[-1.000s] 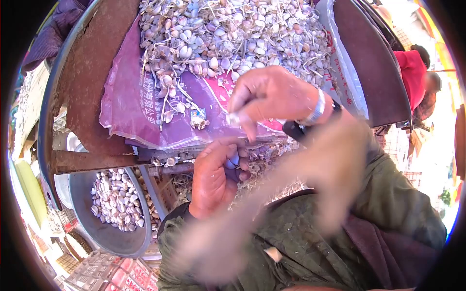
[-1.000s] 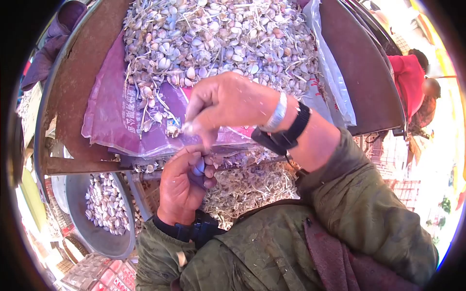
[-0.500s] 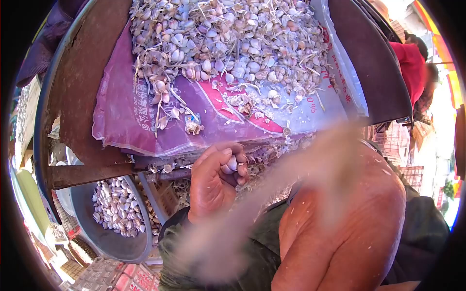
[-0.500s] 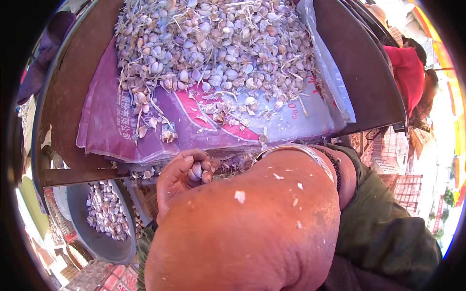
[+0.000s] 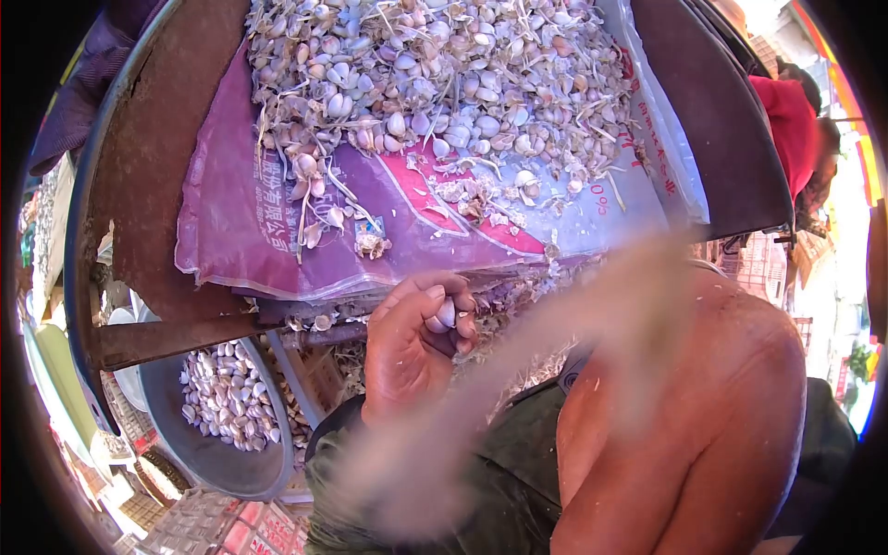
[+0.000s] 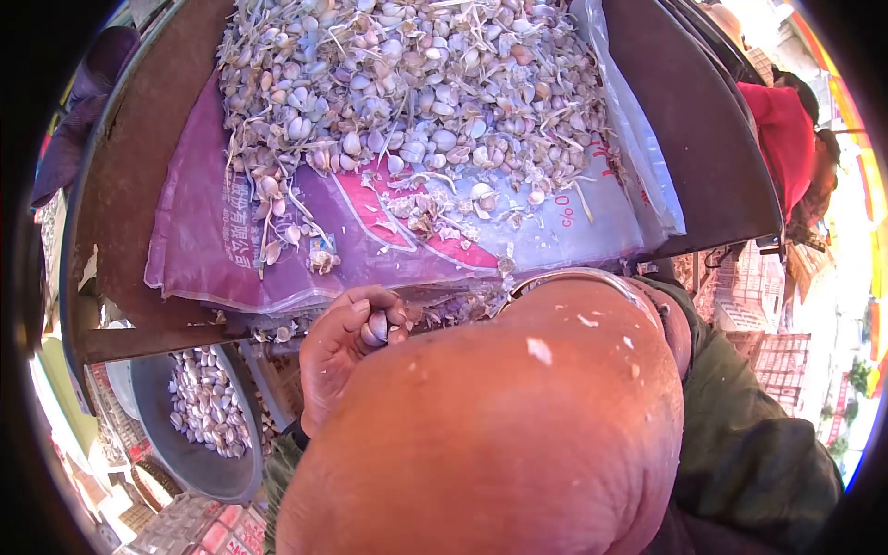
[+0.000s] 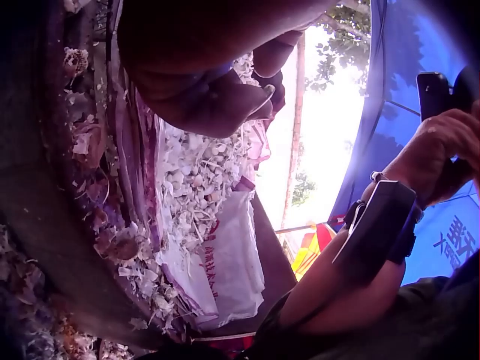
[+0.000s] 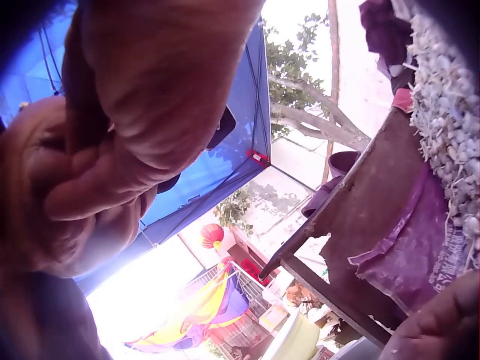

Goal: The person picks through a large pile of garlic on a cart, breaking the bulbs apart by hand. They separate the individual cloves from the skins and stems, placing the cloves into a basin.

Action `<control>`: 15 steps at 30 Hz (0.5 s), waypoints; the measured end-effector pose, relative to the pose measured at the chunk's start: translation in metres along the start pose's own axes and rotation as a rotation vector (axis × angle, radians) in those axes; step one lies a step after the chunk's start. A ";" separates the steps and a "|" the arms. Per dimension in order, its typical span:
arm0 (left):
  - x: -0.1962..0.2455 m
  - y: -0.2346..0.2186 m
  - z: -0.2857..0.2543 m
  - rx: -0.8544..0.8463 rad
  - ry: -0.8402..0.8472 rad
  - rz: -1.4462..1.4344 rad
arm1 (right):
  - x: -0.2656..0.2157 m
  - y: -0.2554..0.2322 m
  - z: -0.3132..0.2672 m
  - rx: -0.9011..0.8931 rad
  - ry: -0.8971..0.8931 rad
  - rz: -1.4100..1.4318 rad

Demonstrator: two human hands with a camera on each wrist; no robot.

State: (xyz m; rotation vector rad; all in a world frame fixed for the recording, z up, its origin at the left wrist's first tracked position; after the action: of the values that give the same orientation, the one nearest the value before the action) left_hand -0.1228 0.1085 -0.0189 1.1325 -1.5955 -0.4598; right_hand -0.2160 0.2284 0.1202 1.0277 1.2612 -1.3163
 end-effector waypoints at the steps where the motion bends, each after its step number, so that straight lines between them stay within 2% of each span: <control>1: 0.002 -0.001 0.000 0.002 -0.003 0.002 | 0.001 -0.001 0.002 0.003 0.001 -0.012; 4: 0.001 -0.001 -0.001 0.020 0.024 0.019 | 0.008 -0.005 0.006 0.029 0.026 -0.061; 7: 0.011 0.015 -0.005 0.057 -0.055 -0.148 | 0.021 -0.012 0.011 0.072 0.078 -0.112; 9: 0.011 0.016 -0.007 -0.096 -0.005 -0.243 | 0.038 -0.026 0.016 0.158 0.185 -0.172; 10: 0.010 0.015 -0.009 -0.169 0.021 -0.291 | 0.051 -0.037 0.017 0.235 0.271 -0.209; 11: 0.008 0.010 -0.006 0.015 0.001 -0.177 | 0.066 -0.050 0.019 0.318 0.416 -0.260; 13: 0.005 -0.006 -0.002 -0.065 -0.031 -0.200 | 0.094 -0.078 0.033 0.603 0.506 -0.348; 15: 0.007 -0.012 0.002 -0.141 -0.043 -0.169 | 0.123 -0.104 0.050 0.741 0.611 -0.416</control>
State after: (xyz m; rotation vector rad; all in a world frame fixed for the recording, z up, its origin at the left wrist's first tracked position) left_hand -0.1188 0.0969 -0.0252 1.1604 -1.4854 -0.7018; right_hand -0.3328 0.1611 0.0188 1.8603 1.5166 -1.9553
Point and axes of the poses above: each hand's wrist, its own z-axis towards the middle knuckle, its own y-axis out of the palm, x = y × z, the point moved 1 cm from there along z, towards the middle knuckle, and after that the axes turned 14 degrees about y, right-handed, at the moved point
